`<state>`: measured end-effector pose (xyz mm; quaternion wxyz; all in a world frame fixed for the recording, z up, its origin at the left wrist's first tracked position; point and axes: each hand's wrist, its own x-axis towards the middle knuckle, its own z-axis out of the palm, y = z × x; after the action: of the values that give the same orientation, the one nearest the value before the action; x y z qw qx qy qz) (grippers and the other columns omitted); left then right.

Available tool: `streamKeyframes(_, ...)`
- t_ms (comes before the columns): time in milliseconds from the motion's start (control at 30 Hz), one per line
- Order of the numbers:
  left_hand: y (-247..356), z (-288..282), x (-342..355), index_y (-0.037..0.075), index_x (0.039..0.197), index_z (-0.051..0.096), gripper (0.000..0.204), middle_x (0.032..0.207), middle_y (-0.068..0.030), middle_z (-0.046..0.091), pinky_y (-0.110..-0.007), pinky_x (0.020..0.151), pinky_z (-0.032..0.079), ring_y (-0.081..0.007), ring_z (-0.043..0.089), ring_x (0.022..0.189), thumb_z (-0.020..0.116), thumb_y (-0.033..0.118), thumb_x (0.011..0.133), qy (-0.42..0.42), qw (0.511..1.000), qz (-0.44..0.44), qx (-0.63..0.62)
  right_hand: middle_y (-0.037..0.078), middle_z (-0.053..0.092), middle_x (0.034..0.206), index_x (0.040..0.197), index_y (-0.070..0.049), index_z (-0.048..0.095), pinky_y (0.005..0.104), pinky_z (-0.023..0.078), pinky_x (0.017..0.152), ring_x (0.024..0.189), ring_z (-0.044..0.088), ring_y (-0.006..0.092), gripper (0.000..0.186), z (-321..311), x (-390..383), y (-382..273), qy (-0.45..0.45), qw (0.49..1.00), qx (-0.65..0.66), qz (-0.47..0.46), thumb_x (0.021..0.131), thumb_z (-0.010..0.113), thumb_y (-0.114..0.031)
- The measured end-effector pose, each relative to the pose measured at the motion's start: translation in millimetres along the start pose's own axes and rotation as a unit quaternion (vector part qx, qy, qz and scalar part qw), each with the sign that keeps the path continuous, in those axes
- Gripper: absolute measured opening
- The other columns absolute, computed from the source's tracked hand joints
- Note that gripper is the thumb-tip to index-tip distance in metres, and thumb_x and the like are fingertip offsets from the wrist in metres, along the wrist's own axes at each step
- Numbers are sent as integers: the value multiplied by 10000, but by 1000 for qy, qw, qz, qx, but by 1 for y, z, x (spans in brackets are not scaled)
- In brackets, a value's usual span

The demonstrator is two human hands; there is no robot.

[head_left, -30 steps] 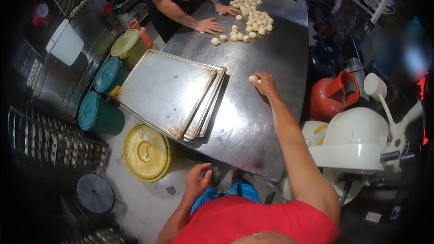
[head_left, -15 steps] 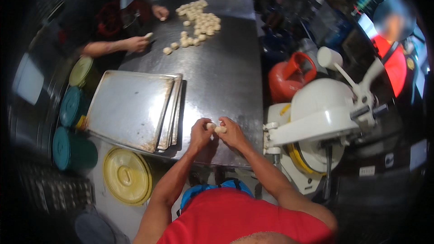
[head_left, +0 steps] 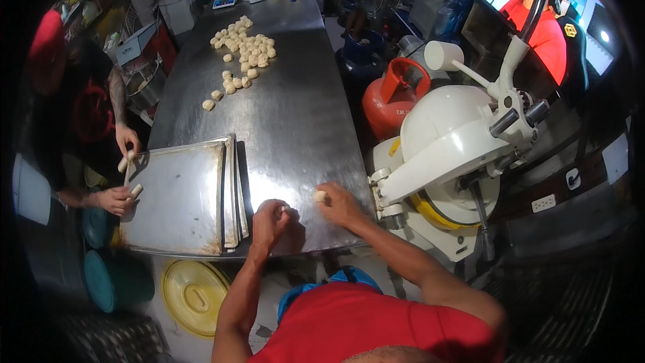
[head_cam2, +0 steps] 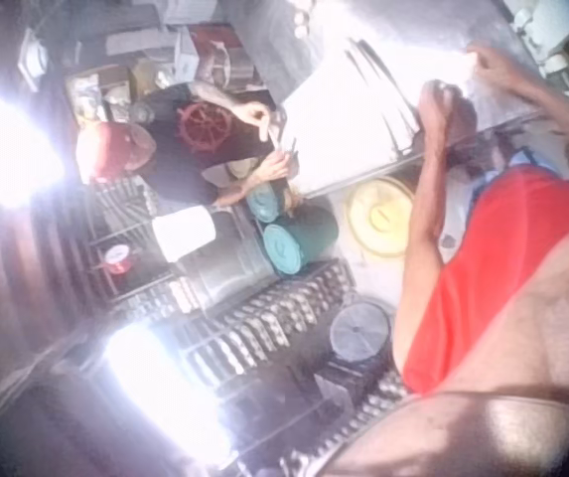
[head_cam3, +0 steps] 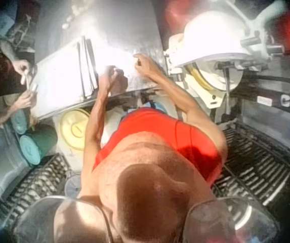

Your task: The person takes pieces of dough from a metal table, rolls them into long cylindrical shapes by hand, and arranges them in rows on metal trays before placing the trays into a storage rack.

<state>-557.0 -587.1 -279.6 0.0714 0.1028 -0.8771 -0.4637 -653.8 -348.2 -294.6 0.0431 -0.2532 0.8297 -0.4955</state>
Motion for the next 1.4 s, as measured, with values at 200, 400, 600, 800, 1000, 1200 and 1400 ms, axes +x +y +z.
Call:
streamKeyframes(200, 5, -9, 15, 90, 963, 785, 276, 1093, -157, 713, -493, 964, 525, -369, 637, 1086, 735, 333, 842, -153, 957, 46, 240, 194, 589, 1380, 1306, -92, 663, 532, 443, 1068, 1286, 514, 402, 482, -41, 2, -9, -108, 960, -260, -1, 852, 760, -223)
streamKeyframes(400, 13, 30, 63, 80, 1232, 625, 394, 1182, -126, 623, -517, 1014, 400, -311, 585, 1143, 680, 304, 913, 28, 949, 189, 249, 192, 539, 1449, 1392, -49, 586, 524, 345, 1159, 1327, 479, 386, 513, 8, 71, -1, -39, 931, -325, -159, 936, 670, -270)
streamKeyframes(600, 10, 46, 70, 53, 1339, 540, 460, 1292, -175, 564, -548, 1069, 324, -335, 527, 1229, 618, 266, 939, -6, 932, 222, 286, 150, 571, 1360, 1362, -57, 589, 514, 343, 1148, 1296, 497, 343, 469, 24, 76, 11, -43, 929, -319, -180, 938, 648, -249)
streamKeyframes(800, 8, 41, 86, 32, 1252, 588, 400, 1231, -139, 593, -502, 1013, 386, -310, 545, 1173, 582, 303, 959, -60, 938, 174, 295, 121, 594, 1292, 1342, -66, 592, 487, 371, 1111, 1238, 524, 314, 439, 23, 88, 18, -124, 926, -324, -151, 934, 631, -223)
streamKeyframes(1000, -2, 48, 89, 42, 1279, 565, 423, 1241, -162, 598, -550, 1047, 379, -335, 568, 1183, 632, 251, 917, -43, 940, 211, 263, 111, 623, 1256, 1322, -96, 601, 468, 411, 1073, 1217, 551, 306, 450, 34, 91, 31, -55, 918, -341, -196, 893, 632, -230)
streamKeyframes(1200, -10, 56, 77, 53, 1284, 581, 377, 1301, -127, 609, -495, 1029, 396, -322, 570, 1189, 611, 210, 942, -13, 929, 241, 280, 111, 616, 1317, 1348, -83, 600, 461, 395, 1096, 1245, 541, 304, 443, 30, 80, 35, -47, 913, -334, -228, 943, 610, -262)
streamKeyframes(1400, -14, 57, 71, 67, 1310, 585, 427, 1334, -127, 596, -519, 1039, 383, -320, 549, 1242, 623, 288, 946, -52, 924, 221, 309, 106, 610, 1356, 1362, -94, 615, 472, 366, 1130, 1286, 531, 300, 453, 28, 67, 32, -53, 915, -353, -188, 972, 612, -325)
